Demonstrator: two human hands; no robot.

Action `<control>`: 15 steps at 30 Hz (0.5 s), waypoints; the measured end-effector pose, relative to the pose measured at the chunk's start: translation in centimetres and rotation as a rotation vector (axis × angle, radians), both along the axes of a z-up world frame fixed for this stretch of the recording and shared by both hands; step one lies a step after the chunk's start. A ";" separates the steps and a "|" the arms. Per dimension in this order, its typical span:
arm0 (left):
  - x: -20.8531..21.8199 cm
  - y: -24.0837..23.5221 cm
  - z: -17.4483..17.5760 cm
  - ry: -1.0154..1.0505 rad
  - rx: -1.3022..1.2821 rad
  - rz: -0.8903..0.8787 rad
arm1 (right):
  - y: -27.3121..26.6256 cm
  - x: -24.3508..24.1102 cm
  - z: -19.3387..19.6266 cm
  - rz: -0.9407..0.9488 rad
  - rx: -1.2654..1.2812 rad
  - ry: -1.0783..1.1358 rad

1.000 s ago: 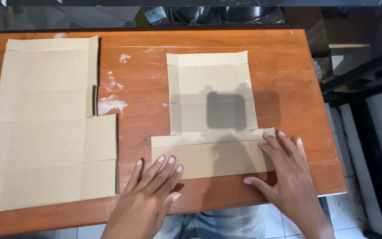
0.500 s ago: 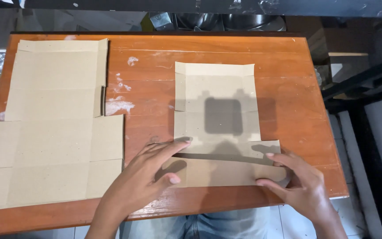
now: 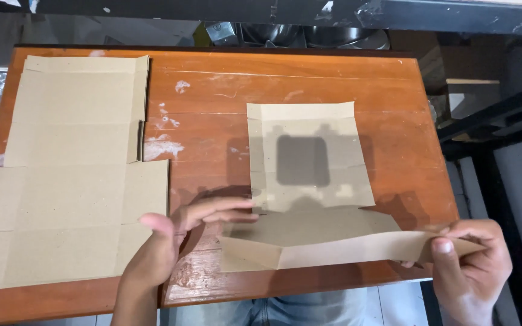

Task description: The person folds flat cardboard pieces into small boxes by hand on a wooden table. They fold the sides and tuck flaps to form the box shape, then place the finished box on a nearby stack of completed boxes. The process is repeated with another flat piece.

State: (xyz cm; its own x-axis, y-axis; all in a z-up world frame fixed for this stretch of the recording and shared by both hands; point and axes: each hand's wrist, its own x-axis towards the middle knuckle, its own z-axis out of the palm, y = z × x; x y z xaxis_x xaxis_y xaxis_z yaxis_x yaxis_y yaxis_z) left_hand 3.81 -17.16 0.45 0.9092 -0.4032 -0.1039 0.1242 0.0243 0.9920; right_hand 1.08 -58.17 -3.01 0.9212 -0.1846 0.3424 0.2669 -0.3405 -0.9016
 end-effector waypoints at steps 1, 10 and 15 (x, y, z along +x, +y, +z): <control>-0.3 0.1 -0.4 -0.061 -0.111 -0.047 | 0.5 0.2 1.2 -0.068 -0.143 0.057; -1.5 -1.7 -0.8 0.137 0.298 0.143 | 3.7 7.0 6.5 -0.049 0.018 0.441; -1.4 -3.7 -1.0 0.104 0.208 0.374 | 4.7 9.5 8.6 0.026 -0.055 0.523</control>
